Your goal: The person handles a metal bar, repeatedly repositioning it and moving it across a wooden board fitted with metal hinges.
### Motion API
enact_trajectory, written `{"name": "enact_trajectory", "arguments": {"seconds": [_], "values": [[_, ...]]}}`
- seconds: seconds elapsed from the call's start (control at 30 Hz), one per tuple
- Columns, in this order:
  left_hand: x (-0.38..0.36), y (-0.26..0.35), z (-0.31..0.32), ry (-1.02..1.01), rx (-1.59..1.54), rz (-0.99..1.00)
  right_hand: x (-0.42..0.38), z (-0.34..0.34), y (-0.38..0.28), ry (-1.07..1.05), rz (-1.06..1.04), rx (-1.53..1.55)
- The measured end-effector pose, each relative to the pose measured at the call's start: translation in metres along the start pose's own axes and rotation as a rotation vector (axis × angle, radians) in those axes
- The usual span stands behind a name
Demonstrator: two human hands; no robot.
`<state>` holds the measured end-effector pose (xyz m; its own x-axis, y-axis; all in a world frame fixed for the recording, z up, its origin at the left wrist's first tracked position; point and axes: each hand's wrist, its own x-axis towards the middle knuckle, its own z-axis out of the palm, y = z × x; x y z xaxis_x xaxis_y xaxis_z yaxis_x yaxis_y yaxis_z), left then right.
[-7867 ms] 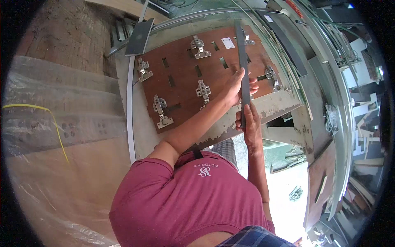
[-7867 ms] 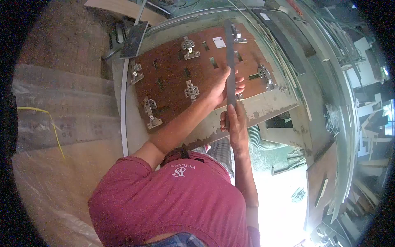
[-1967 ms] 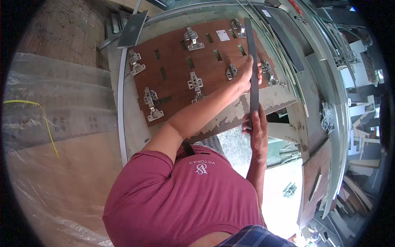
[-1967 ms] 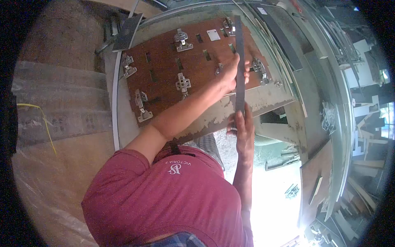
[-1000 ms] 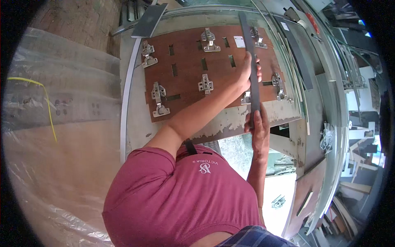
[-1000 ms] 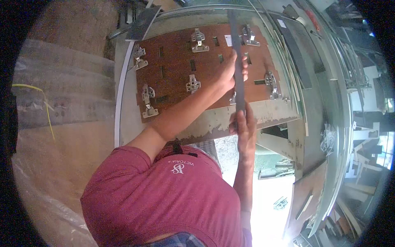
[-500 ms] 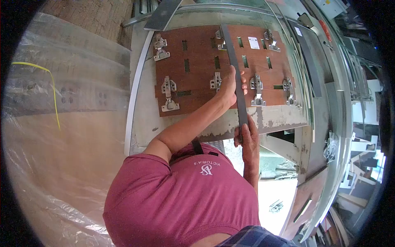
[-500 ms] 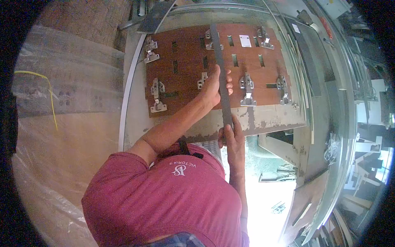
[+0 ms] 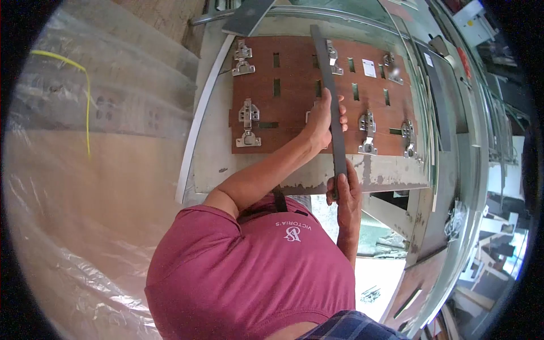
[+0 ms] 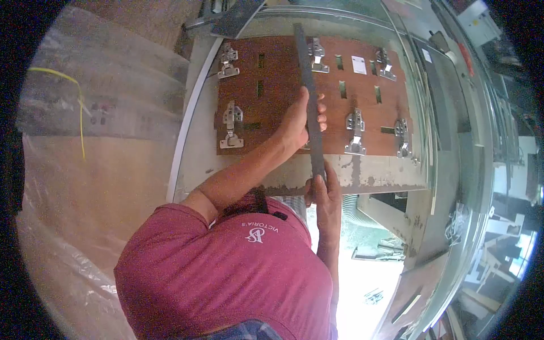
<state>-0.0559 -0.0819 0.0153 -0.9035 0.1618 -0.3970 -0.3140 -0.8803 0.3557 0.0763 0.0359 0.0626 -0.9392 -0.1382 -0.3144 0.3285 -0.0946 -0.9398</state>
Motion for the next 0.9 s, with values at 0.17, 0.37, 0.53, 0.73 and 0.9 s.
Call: {"name": "enact_trajectory", "arguments": {"seconds": [0.17, 0.37, 0.53, 0.73, 0.9], "values": [[-0.025, 0.037, -0.026, 0.038, -0.069, 0.165, 0.01, 0.016, -0.003, -0.211, 0.065, -0.062], [-0.043, 0.066, -0.051, 0.143, -0.071, 0.254, 0.018, 0.04, -0.002, -0.309, 0.09, -0.089], [-0.045, 0.071, -0.065, 0.178, -0.103, 0.25, 0.022, 0.045, 0.004, -0.355, 0.096, -0.133], [-0.049, 0.072, -0.06, 0.169, -0.076, 0.262, 0.02, 0.048, 0.001, -0.348, 0.098, -0.126], [-0.047, 0.069, -0.067, 0.166, -0.079, 0.257, 0.019, 0.048, 0.002, -0.342, 0.12, -0.109]]}}
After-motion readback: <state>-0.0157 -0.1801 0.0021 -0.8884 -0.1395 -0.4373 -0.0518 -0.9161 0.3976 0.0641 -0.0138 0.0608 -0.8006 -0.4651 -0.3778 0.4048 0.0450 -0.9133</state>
